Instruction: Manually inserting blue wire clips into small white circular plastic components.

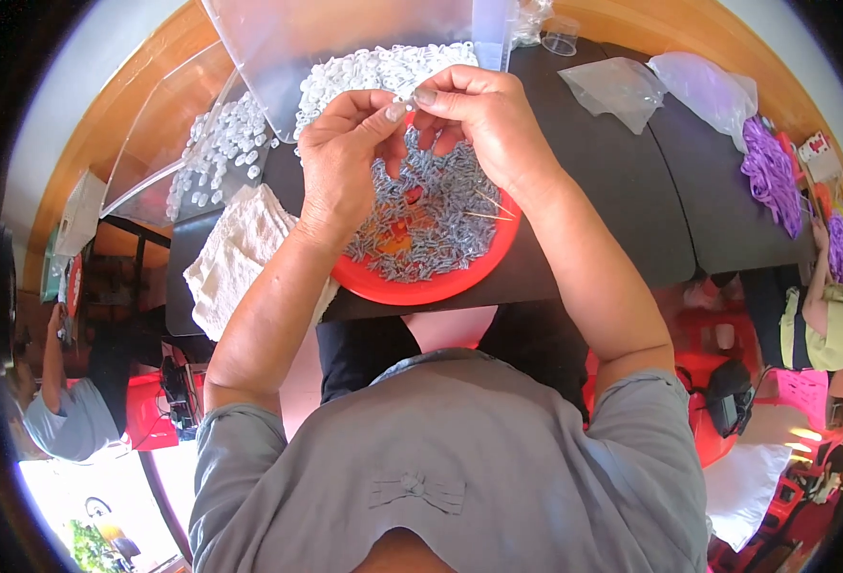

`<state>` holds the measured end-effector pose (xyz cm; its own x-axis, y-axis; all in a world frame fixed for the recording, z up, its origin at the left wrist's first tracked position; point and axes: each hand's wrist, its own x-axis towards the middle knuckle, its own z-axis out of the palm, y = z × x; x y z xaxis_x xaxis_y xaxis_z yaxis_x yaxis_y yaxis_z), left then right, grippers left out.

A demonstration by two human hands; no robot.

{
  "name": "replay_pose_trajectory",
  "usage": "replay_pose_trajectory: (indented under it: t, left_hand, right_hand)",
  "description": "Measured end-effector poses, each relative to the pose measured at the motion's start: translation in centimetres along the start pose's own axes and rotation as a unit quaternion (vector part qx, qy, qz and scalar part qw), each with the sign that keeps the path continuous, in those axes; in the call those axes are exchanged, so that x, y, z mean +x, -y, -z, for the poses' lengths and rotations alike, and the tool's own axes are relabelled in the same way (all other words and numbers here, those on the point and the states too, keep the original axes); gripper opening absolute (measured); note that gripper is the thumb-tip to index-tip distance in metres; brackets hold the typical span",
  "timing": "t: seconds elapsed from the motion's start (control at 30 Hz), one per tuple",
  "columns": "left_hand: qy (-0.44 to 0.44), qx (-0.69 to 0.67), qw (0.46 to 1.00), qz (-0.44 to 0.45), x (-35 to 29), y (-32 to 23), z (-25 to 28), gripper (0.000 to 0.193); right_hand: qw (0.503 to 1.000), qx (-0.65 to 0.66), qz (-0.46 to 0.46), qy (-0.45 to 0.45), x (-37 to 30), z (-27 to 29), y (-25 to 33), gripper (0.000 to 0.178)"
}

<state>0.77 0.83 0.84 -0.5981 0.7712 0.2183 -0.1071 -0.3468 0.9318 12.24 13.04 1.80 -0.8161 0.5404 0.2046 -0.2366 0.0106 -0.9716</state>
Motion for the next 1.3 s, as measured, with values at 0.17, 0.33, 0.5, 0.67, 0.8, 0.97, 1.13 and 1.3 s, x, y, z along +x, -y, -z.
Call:
replay_pose_trajectory:
  t: [0.17, 0.33, 0.5, 0.67, 0.8, 0.97, 1.13, 1.3]
  left_hand:
    - [0.085, 0.003, 0.996, -0.035, 0.0, -0.5, 0.4, 0.025]
    - [0.119, 0.060, 0.989, -0.063, -0.2, -0.3, 0.3, 0.028]
    - [0.127, 0.033, 0.990, -0.052, 0.0, -0.5, 0.6, 0.026]
    - [0.104, -0.035, 0.994, 0.002, -0.4, -1.0, 0.2, 0.022]
    - [0.068, -0.020, 0.997, 0.002, -0.2, -1.0, 0.2, 0.018]
    - [0.070, -0.007, 0.997, -0.042, -0.1, -0.8, 0.3, 0.017]
    - [0.088, 0.041, 0.993, -0.070, -0.5, -0.9, 0.2, 0.022]
    - [0.117, 0.021, 0.991, -0.068, -0.6, -1.2, 0.5, 0.022]
  right_hand:
    - [0.997, 0.004, -0.031, 0.063, -0.4, 1.1, 1.3, 0.020]
    - [0.993, -0.001, -0.044, 0.111, -0.5, 1.5, 1.6, 0.022]
    - [0.993, 0.013, -0.070, 0.094, -0.8, 1.0, 1.6, 0.022]
    - [0.996, -0.029, -0.032, 0.074, -1.0, 0.8, 1.5, 0.023]
    - [0.994, -0.092, 0.016, 0.055, -1.2, 0.5, 1.6, 0.023]
    - [0.997, -0.062, 0.009, 0.044, -1.3, 0.1, 1.3, 0.023]
    - [0.997, -0.054, 0.012, 0.061, -1.2, 0.4, 1.6, 0.024]
    - [0.995, 0.017, -0.034, 0.093, -1.2, 0.6, 1.5, 0.025]
